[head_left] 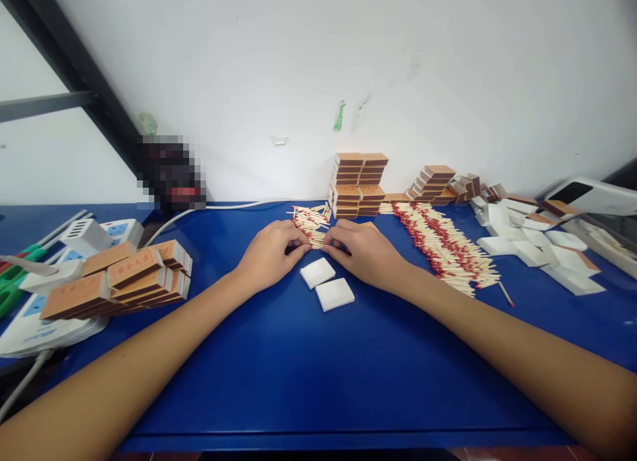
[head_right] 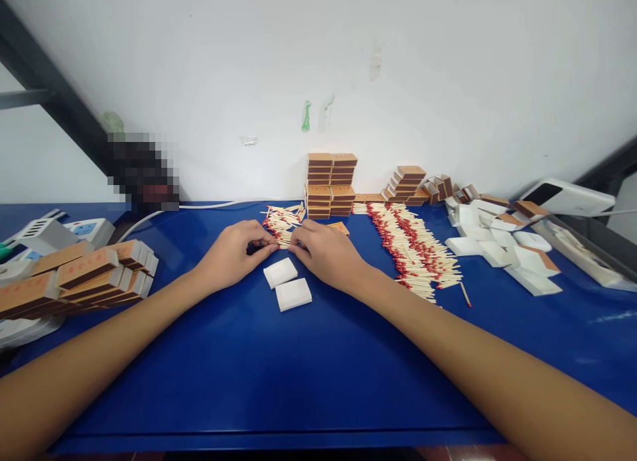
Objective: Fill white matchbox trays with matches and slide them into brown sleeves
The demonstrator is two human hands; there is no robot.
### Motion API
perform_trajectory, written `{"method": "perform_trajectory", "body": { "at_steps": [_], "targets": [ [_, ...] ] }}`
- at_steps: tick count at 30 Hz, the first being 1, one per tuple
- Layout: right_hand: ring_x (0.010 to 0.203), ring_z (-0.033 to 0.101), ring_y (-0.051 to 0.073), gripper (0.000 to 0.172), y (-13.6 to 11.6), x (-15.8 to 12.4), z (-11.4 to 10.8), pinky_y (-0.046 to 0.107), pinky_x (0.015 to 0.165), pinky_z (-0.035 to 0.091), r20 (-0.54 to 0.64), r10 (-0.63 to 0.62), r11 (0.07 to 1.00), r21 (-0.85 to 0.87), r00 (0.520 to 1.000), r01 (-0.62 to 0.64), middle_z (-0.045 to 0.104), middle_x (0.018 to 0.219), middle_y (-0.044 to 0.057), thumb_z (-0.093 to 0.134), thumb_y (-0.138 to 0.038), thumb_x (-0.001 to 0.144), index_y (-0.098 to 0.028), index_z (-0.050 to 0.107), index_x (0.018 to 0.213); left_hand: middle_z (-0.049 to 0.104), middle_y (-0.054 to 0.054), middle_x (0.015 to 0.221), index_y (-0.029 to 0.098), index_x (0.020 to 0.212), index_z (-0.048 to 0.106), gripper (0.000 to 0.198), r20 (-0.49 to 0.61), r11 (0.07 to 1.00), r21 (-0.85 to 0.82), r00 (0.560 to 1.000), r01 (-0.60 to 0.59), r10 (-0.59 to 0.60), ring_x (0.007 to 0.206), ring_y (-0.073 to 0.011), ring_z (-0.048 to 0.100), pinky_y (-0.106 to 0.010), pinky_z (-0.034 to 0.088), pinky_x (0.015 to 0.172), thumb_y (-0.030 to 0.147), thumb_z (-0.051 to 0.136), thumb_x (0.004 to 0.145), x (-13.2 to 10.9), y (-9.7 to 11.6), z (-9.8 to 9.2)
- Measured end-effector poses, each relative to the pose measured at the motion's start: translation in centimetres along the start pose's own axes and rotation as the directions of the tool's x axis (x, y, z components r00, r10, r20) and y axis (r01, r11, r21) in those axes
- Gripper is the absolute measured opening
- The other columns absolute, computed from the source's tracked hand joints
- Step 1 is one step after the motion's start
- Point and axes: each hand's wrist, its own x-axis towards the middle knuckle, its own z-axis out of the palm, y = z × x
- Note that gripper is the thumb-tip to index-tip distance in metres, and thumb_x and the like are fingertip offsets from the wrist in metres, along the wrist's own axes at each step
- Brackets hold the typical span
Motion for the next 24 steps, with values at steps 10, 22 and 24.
{"method": "perform_trajectory", "body": {
  "at_steps": [10, 22, 24],
  "targets": [
    [0.091, 0.062, 0.023, 0.017, 1.8, -1.5, -0.9, 0.034, 0.077, 0.043, 0.125, 0.054, 0.999, -0.010, 0.991, -0.053, 0.068, 0.102, 0.009, 0.051, -0.030, 0.108, -0.020, 0.061, 0.099, 0.064, -0.001, 0.075, 0.019, 0.086, 0.070, 0.046, 0.089, 0.998, 0.043, 0.995, -0.044, 0.040, 0.066, -0.0158, 0.057, -0.031, 0.040, 0.063, 0.065, 0.065, 0.094, -1.8, 3.2, -2.2],
    [0.091, 0.062, 0.025, 0.019, 2.1, -2.1, -2.0, 0.034, 0.073, 0.044, 0.196, 0.095, 0.995, -0.043, 0.976, -0.088, 0.065, 0.102, 0.009, 0.052, -0.036, 0.108, -0.021, 0.059, 0.099, 0.068, -0.004, 0.089, 0.020, 0.097, 0.066, 0.044, 0.259, 0.980, 0.165, 0.964, -0.107, 0.062, 0.076, -0.0197, 0.062, -0.032, 0.041, 0.066, 0.064, 0.062, 0.096, -1.9, 2.2, -3.2],
    [0.090, 0.063, 0.024, 0.018, 2.0, -2.0, -2.2, 0.033, 0.073, 0.045, 0.220, 0.114, 0.993, -0.026, 0.969, -0.111, 0.066, 0.102, 0.010, 0.051, -0.033, 0.108, -0.021, 0.059, 0.098, 0.067, -0.003, 0.087, 0.020, 0.097, 0.066, 0.047, 0.276, 0.985, 0.128, 0.958, -0.118, 0.079, 0.076, -0.0195, 0.061, -0.032, 0.041, 0.067, 0.067, 0.064, 0.093, -1.9, 2.3, -3.4]
  ]
}}
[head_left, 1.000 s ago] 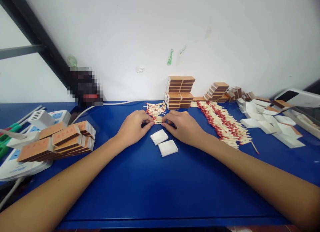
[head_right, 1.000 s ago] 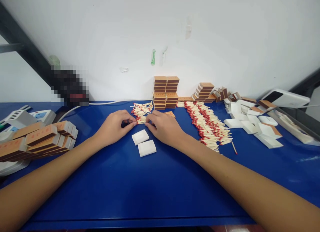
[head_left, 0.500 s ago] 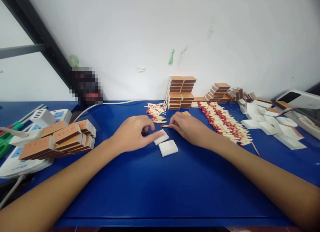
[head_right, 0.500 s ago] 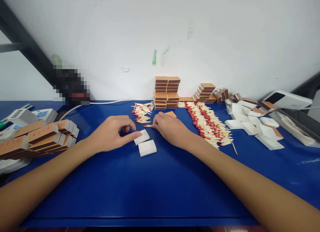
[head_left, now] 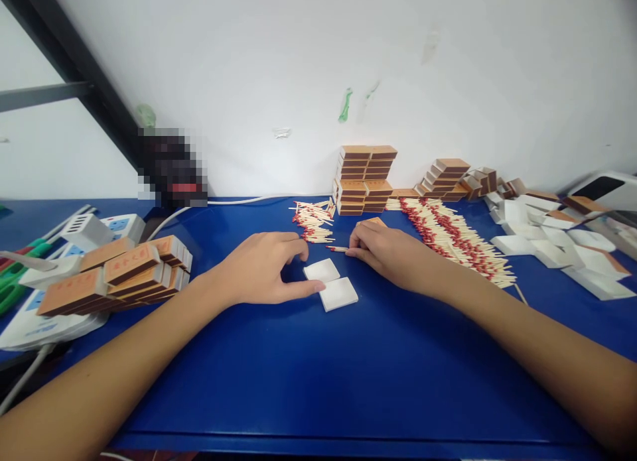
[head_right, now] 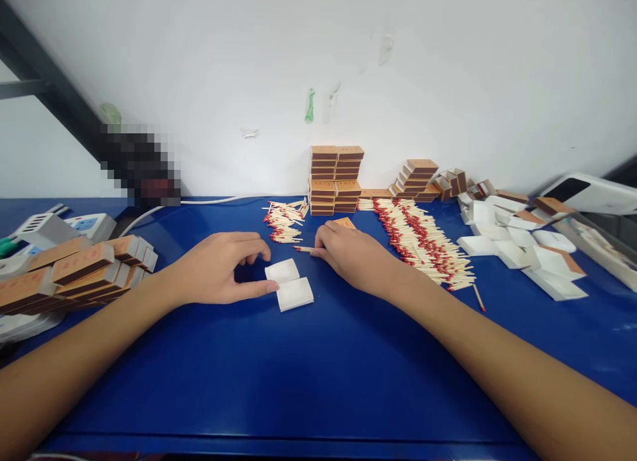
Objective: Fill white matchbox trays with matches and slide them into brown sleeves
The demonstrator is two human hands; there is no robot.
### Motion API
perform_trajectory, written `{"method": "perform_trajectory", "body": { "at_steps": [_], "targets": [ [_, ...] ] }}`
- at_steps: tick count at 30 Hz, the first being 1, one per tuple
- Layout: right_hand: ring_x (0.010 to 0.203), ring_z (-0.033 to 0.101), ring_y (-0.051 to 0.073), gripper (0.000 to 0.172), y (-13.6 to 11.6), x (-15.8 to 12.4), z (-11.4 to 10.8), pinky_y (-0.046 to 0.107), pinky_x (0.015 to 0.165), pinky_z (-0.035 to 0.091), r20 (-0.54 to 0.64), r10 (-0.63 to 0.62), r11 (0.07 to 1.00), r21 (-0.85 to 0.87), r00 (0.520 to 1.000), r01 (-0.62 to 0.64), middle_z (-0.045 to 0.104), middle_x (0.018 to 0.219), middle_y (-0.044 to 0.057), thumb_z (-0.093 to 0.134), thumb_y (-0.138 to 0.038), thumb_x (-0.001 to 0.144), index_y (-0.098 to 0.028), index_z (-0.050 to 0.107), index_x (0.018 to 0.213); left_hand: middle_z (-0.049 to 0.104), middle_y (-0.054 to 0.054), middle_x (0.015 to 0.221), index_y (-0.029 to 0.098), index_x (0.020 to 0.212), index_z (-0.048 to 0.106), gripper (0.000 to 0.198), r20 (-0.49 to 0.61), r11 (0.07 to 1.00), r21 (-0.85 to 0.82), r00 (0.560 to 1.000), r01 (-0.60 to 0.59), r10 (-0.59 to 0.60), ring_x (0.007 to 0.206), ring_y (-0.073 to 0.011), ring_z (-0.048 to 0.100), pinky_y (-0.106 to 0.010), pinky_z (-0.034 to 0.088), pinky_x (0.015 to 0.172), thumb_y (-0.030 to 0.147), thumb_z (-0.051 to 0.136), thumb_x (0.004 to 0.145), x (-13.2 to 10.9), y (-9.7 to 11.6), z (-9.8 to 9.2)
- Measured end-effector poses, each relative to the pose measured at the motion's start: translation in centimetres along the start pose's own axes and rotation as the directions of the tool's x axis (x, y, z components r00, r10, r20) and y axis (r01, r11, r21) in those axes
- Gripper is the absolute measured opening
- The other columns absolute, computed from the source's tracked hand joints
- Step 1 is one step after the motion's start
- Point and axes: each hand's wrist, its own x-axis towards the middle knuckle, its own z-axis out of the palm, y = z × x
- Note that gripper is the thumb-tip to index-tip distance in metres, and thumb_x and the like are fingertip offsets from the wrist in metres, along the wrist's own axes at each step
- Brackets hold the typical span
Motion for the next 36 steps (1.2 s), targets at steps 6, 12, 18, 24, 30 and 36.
{"method": "perform_trajectory", "body": {
  "at_steps": [6, 12, 18, 24, 30, 36],
  "targets": [
    [0.084, 0.064, 0.022, 0.015, -0.4, -0.1, -0.3, 0.032, 0.072, 0.044, -0.010, -0.023, 1.000, -0.011, 1.000, 0.023, 0.066, 0.101, 0.010, 0.051, -0.028, 0.107, -0.020, 0.059, 0.096, 0.065, -0.001, 0.084, 0.020, 0.099, 0.068, 0.038, 0.019, 0.999, -0.036, 1.000, -0.019, 0.019, 0.073, -0.0177, 0.058, -0.032, 0.042, 0.068, 0.058, 0.069, 0.090, 0.0, 0.4, 0.0],
    [0.084, 0.064, 0.021, 0.016, -1.8, -0.5, -0.5, 0.032, 0.070, 0.044, -0.073, -0.127, 0.992, 0.009, 0.989, 0.128, 0.068, 0.100, 0.007, 0.050, -0.030, 0.109, -0.021, 0.058, 0.098, 0.066, -0.001, 0.087, 0.019, 0.099, 0.071, 0.029, 0.023, 0.999, -0.048, 1.000, -0.019, 0.020, 0.073, -0.0163, 0.058, -0.031, 0.043, 0.067, 0.046, 0.071, 0.088, 0.0, 0.3, 0.0],
    [0.078, 0.063, 0.020, 0.013, -3.5, -1.0, 0.4, 0.033, 0.065, 0.042, -0.010, -0.201, 0.979, -0.046, 0.980, 0.200, 0.067, 0.102, 0.008, 0.052, -0.025, 0.108, -0.019, 0.057, 0.098, 0.066, -0.001, 0.086, 0.018, 0.099, 0.072, 0.026, -0.013, 0.999, -0.016, 1.000, -0.029, 0.029, 0.074, -0.0160, 0.060, -0.030, 0.042, 0.066, 0.043, 0.067, 0.093, 0.0, 0.5, 0.3],
    [0.080, 0.063, 0.019, 0.013, -3.4, -1.1, -0.3, 0.032, 0.067, 0.043, -0.057, -0.219, 0.974, 0.053, 0.974, 0.222, 0.067, 0.102, 0.006, 0.054, -0.029, 0.107, -0.021, 0.059, 0.099, 0.068, -0.002, 0.090, 0.017, 0.105, 0.072, 0.027, -0.045, 0.996, 0.060, 0.997, -0.061, 0.063, 0.075, -0.0158, 0.062, -0.029, 0.043, 0.067, 0.041, 0.065, 0.096, -0.1, 0.6, 0.5],
    [0.084, 0.061, 0.021, 0.010, -1.3, -0.1, 0.3, 0.033, 0.074, 0.044, -0.238, -0.085, 0.988, 0.102, 0.967, 0.112, 0.066, 0.096, 0.006, 0.062, -0.030, 0.103, -0.021, 0.065, 0.100, 0.069, -0.002, 0.090, 0.017, 0.103, 0.073, 0.025, -0.057, 0.993, 0.103, 0.996, -0.056, 0.063, 0.076, -0.0158, 0.064, -0.029, 0.042, 0.066, 0.040, 0.064, 0.097, -0.1, 0.7, 0.4],
    [0.085, 0.060, 0.021, 0.012, -0.3, 1.2, 1.5, 0.034, 0.077, 0.044, -0.155, -0.073, 0.993, 0.077, 0.985, 0.086, 0.065, 0.094, 0.005, 0.060, -0.026, 0.104, -0.020, 0.064, 0.095, 0.070, -0.002, 0.089, 0.018, 0.101, 0.073, 0.026, -0.049, 0.991, 0.123, 0.997, -0.060, 0.066, 0.075, -0.0163, 0.064, -0.030, 0.041, 0.064, 0.042, 0.064, 0.097, 0.0, 0.6, 0.6]
  ]
}}
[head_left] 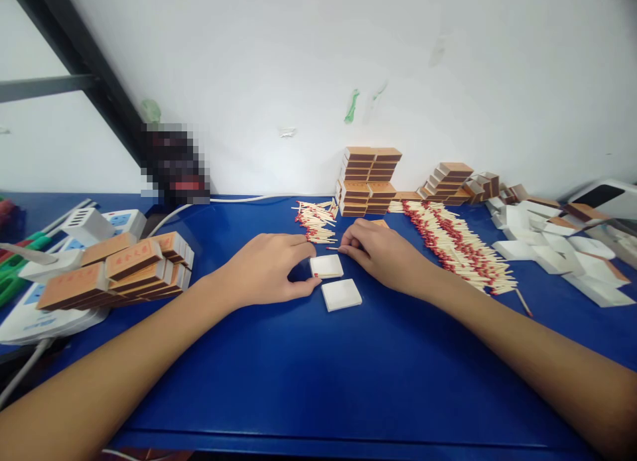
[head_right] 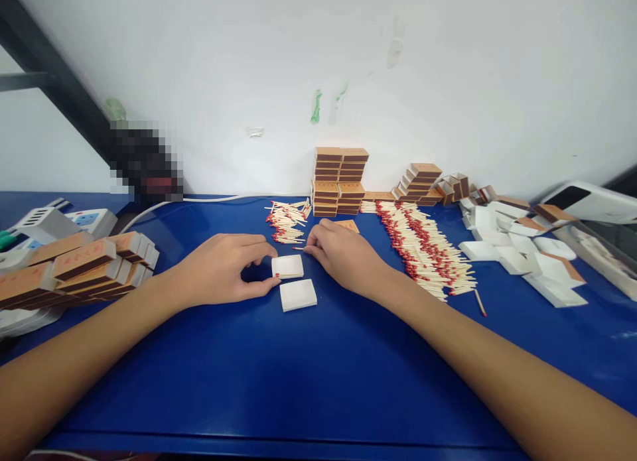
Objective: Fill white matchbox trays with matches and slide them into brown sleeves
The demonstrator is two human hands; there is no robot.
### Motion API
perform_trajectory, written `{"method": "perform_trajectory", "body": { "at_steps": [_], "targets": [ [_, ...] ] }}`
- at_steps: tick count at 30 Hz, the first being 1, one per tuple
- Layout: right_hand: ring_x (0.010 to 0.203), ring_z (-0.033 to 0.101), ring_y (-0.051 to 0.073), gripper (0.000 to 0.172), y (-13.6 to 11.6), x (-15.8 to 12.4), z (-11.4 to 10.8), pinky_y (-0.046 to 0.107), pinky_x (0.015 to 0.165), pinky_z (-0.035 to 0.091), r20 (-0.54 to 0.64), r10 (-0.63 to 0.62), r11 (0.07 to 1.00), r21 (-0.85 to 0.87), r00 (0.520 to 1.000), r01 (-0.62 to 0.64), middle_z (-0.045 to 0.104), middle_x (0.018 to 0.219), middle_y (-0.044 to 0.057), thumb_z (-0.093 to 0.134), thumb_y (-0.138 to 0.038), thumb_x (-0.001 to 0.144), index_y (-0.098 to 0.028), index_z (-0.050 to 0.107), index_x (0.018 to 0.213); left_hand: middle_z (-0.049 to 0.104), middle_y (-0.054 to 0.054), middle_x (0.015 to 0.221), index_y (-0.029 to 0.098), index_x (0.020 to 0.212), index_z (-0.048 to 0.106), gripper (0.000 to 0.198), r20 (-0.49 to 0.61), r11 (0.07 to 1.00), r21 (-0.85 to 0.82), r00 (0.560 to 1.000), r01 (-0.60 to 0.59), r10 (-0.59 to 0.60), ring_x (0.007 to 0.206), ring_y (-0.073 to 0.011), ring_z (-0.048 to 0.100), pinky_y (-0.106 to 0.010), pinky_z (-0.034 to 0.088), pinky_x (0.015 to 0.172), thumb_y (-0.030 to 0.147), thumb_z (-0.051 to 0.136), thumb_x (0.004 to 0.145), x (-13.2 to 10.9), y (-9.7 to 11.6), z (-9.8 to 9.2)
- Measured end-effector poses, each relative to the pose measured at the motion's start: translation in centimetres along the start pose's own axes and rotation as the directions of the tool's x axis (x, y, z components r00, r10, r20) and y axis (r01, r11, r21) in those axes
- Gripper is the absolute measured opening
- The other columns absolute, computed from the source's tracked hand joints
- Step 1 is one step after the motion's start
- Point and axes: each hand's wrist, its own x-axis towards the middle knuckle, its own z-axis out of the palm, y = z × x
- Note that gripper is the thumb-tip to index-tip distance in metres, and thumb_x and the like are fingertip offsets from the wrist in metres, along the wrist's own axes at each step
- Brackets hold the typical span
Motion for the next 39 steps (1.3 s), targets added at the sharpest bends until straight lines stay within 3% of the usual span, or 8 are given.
{"method": "perform_trajectory", "body": {
  "at_steps": [7, 10, 12, 31, 39],
  "targets": [
    [0.084, 0.058, 0.020, 0.009, -1.8, 1.2, 0.6, 0.032, 0.072, 0.042, -0.027, -0.022, 1.000, -0.002, 0.999, 0.022, 0.063, 0.096, 0.006, 0.059, -0.021, 0.104, -0.020, 0.059, 0.095, 0.071, -0.002, 0.091, 0.018, 0.104, 0.074, 0.027, 0.023, 1.000, 0.010, 1.000, -0.002, 0.002, 0.075, -0.0170, 0.064, -0.031, 0.042, 0.065, 0.043, 0.065, 0.097, 0.1, 0.1, 0.0],
    [0.087, 0.059, 0.021, 0.002, -1.6, 1.3, 0.8, 0.032, 0.076, 0.043, -0.062, -0.053, 0.998, 0.016, 0.997, 0.054, 0.062, 0.101, 0.006, 0.060, -0.022, 0.103, -0.020, 0.061, 0.103, 0.070, -0.003, 0.090, 0.018, 0.103, 0.074, 0.028, 0.025, 1.000, 0.011, 1.000, 0.000, 0.000, 0.075, -0.0171, 0.064, -0.031, 0.042, 0.065, 0.043, 0.063, 0.098, 0.1, 0.1, 0.0],
    [0.087, 0.059, 0.020, 0.007, -1.4, 1.4, 0.9, 0.032, 0.077, 0.043, -0.054, -0.072, 0.997, 0.020, 0.996, 0.073, 0.061, 0.103, 0.006, 0.057, -0.022, 0.104, -0.021, 0.064, 0.106, 0.070, -0.003, 0.090, 0.018, 0.103, 0.073, 0.029, 0.029, 1.000, 0.024, 1.000, -0.003, 0.002, 0.075, -0.0173, 0.064, -0.031, 0.041, 0.065, 0.044, 0.063, 0.098, 0.1, 0.0, -0.1],
    [0.082, 0.058, 0.019, 0.010, -1.2, 1.5, 0.5, 0.031, 0.073, 0.042, 0.020, -0.039, 0.999, 0.012, 0.999, 0.039, 0.061, 0.098, 0.006, 0.058, -0.024, 0.104, -0.020, 0.061, 0.095, 0.073, -0.004, 0.093, 0.018, 0.106, 0.073, 0.031, 0.064, 0.998, 0.058, 0.998, 0.002, -0.005, 0.076, -0.0180, 0.066, -0.031, 0.043, 0.064, 0.045, 0.060, 0.100, 0.1, 0.1, -0.3],
    [0.088, 0.059, 0.019, 0.014, -1.6, 1.9, 0.7, 0.031, 0.077, 0.043, 0.019, -0.094, 0.994, 0.057, 0.995, 0.092, 0.060, 0.107, 0.007, 0.052, -0.022, 0.107, -0.020, 0.065, 0.105, 0.074, -0.004, 0.094, 0.018, 0.106, 0.072, 0.029, 0.061, 0.998, 0.058, 0.998, -0.002, -0.002, 0.078, -0.0186, 0.067, -0.030, 0.044, 0.066, 0.044, 0.060, 0.100, 0.1, 0.3, -0.4]
  ]
}}
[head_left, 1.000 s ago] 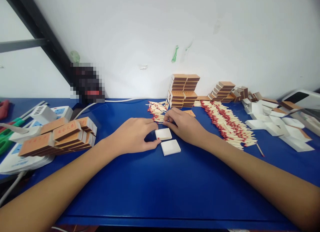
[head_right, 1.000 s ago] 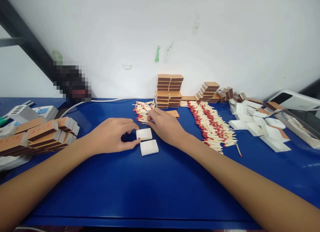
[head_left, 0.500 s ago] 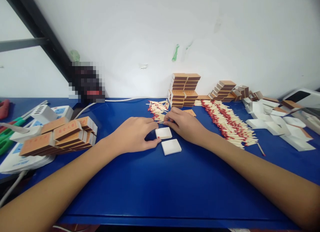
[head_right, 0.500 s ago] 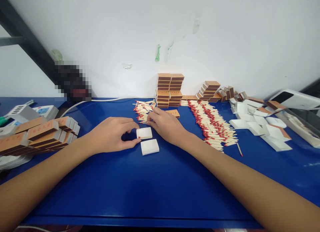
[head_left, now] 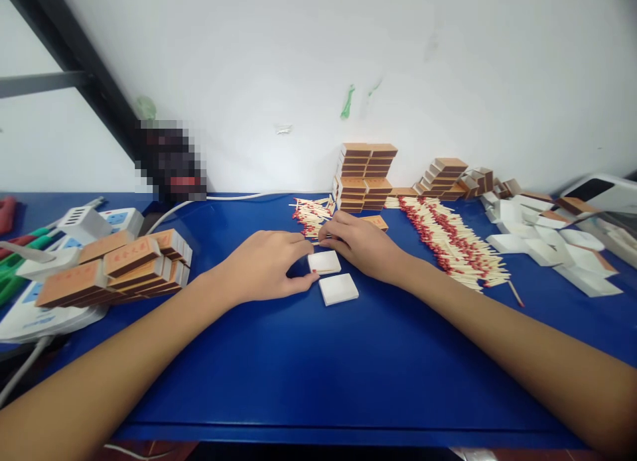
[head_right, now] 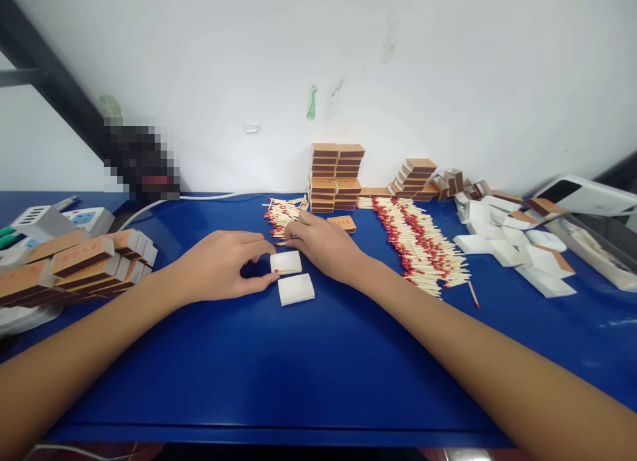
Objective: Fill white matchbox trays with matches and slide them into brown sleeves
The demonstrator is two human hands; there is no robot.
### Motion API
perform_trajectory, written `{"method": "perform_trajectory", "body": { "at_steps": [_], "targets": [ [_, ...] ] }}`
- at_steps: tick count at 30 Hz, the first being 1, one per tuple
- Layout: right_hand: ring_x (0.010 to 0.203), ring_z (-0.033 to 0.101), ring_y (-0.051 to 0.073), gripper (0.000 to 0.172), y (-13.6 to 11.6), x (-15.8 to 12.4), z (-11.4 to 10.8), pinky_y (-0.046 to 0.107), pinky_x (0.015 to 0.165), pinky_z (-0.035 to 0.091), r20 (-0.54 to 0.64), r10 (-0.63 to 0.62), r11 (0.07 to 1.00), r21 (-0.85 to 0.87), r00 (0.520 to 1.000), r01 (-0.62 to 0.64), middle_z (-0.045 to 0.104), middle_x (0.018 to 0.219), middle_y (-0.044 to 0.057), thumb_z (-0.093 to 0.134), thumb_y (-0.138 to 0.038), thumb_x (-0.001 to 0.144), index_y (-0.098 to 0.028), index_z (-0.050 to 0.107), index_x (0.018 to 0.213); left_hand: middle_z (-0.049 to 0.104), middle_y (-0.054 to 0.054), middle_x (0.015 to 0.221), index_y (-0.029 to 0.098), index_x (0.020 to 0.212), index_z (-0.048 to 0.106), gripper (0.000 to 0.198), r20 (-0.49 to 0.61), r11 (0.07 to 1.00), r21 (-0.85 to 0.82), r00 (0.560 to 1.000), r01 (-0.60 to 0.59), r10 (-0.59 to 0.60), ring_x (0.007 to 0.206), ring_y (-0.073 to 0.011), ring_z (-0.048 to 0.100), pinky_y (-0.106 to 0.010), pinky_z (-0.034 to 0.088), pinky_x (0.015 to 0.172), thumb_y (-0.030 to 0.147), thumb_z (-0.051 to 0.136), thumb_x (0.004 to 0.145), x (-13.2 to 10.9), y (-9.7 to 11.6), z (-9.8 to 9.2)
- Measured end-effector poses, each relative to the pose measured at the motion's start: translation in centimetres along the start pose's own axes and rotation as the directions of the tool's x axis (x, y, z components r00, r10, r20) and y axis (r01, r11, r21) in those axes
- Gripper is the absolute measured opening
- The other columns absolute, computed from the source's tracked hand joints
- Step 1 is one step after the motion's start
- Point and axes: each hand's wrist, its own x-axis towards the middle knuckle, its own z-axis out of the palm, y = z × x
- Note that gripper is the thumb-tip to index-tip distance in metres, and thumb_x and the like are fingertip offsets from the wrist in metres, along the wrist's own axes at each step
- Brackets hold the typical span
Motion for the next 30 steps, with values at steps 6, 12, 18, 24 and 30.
{"method": "perform_trajectory", "body": {
  "at_steps": [6, 12, 18, 24, 30],
  "targets": [
    [0.083, 0.058, 0.019, 0.010, 0.2, -0.1, -0.2, 0.030, 0.069, 0.040, 0.036, 0.063, 0.997, -0.052, 0.997, -0.061, 0.061, 0.098, 0.006, 0.056, -0.021, 0.104, -0.020, 0.061, 0.096, 0.073, -0.004, 0.093, 0.018, 0.106, 0.073, 0.030, -0.003, 1.000, -0.009, 1.000, 0.021, -0.021, 0.076, -0.0184, 0.066, -0.031, 0.042, 0.064, 0.045, 0.061, 0.099, -0.1, -0.3, -0.1],
    [0.086, 0.060, 0.021, 0.010, -0.3, -0.9, -1.6, 0.032, 0.073, 0.041, -0.012, 0.080, 0.996, -0.042, 0.997, -0.080, 0.063, 0.098, 0.006, 0.055, -0.024, 0.105, -0.021, 0.059, 0.096, 0.071, -0.004, 0.089, 0.018, 0.103, 0.074, 0.032, -0.008, 0.999, 0.020, 0.999, 0.049, -0.049, 0.074, -0.0187, 0.065, -0.031, 0.039, 0.062, 0.046, 0.060, 0.099, -0.1, -0.2, -0.1],
    [0.081, 0.061, 0.019, 0.011, -2.9, -1.9, -1.8, 0.031, 0.070, 0.041, 0.026, 0.007, 1.000, 0.011, 1.000, -0.007, 0.064, 0.097, 0.005, 0.054, -0.021, 0.105, -0.021, 0.060, 0.095, 0.073, -0.004, 0.090, 0.018, 0.104, 0.073, 0.028, -0.024, 0.997, 0.030, 0.997, 0.069, -0.068, 0.077, -0.0196, 0.067, -0.031, 0.039, 0.061, 0.044, 0.062, 0.097, 0.0, -0.2, -0.1],
    [0.082, 0.060, 0.018, 0.014, -0.6, -1.3, -0.8, 0.031, 0.071, 0.042, -0.111, -0.030, 1.000, -0.011, 0.993, 0.029, 0.064, 0.097, 0.006, 0.054, -0.024, 0.106, -0.021, 0.067, 0.103, 0.072, -0.004, 0.090, 0.018, 0.103, 0.073, 0.031, 0.006, 0.997, 0.017, 0.998, 0.069, -0.069, 0.074, -0.0186, 0.064, -0.031, 0.039, 0.061, 0.046, 0.061, 0.099, 0.0, -0.3, -0.2],
    [0.081, 0.059, 0.019, 0.020, 1.0, -0.7, -0.1, 0.031, 0.072, 0.042, -0.091, -0.034, 0.998, -0.061, 0.995, 0.029, 0.062, 0.096, 0.006, 0.052, -0.022, 0.105, -0.022, 0.072, 0.107, 0.072, -0.004, 0.091, 0.019, 0.100, 0.073, 0.028, 0.010, 0.997, 0.020, 0.997, 0.074, -0.075, 0.074, -0.0189, 0.065, -0.032, 0.039, 0.061, 0.044, 0.060, 0.099, 0.1, -0.2, -0.3]
  ]
}}
